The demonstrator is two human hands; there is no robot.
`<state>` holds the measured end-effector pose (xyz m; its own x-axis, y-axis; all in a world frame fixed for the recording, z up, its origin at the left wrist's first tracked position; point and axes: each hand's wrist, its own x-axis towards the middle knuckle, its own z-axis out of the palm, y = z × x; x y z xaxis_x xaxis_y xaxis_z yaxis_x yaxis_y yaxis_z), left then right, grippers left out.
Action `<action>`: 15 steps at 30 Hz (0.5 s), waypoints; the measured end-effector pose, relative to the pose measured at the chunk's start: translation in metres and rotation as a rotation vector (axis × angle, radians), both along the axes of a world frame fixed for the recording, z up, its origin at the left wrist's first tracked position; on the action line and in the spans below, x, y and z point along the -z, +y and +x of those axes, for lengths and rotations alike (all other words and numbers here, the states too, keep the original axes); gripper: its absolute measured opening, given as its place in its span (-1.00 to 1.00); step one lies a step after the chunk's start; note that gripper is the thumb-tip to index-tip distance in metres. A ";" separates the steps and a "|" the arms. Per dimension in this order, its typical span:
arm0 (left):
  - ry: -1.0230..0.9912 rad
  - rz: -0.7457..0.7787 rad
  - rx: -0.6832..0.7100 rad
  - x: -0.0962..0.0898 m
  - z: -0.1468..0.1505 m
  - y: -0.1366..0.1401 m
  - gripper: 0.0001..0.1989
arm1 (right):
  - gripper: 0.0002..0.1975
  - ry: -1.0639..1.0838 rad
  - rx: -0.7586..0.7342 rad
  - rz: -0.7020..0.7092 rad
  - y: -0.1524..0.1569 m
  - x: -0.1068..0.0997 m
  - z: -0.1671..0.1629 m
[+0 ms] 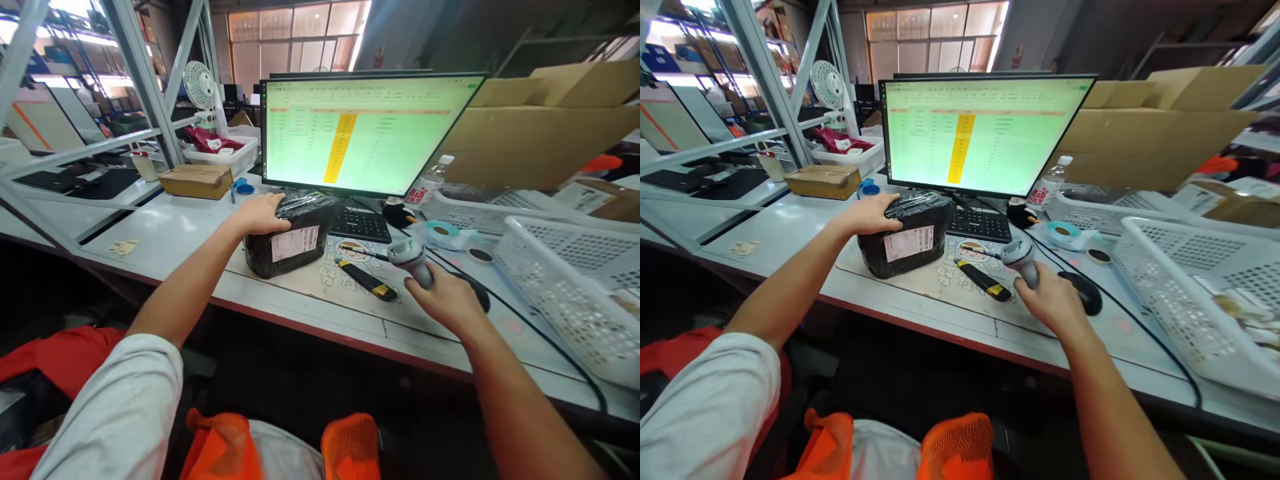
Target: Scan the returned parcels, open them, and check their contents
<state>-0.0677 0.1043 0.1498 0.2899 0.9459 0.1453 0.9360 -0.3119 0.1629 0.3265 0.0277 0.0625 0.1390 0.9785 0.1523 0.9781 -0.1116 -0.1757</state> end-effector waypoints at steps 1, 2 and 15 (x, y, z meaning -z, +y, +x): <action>0.005 -0.007 0.007 0.001 0.000 0.001 -0.13 | -0.56 0.038 -0.110 0.000 -0.013 -0.010 -0.007; 0.011 -0.010 0.016 0.001 0.000 0.003 -0.13 | -0.61 0.085 -0.245 -0.008 -0.026 -0.020 -0.015; -0.493 0.470 -0.282 0.030 0.016 -0.020 -0.54 | -0.55 0.036 -0.197 0.041 0.003 -0.001 0.001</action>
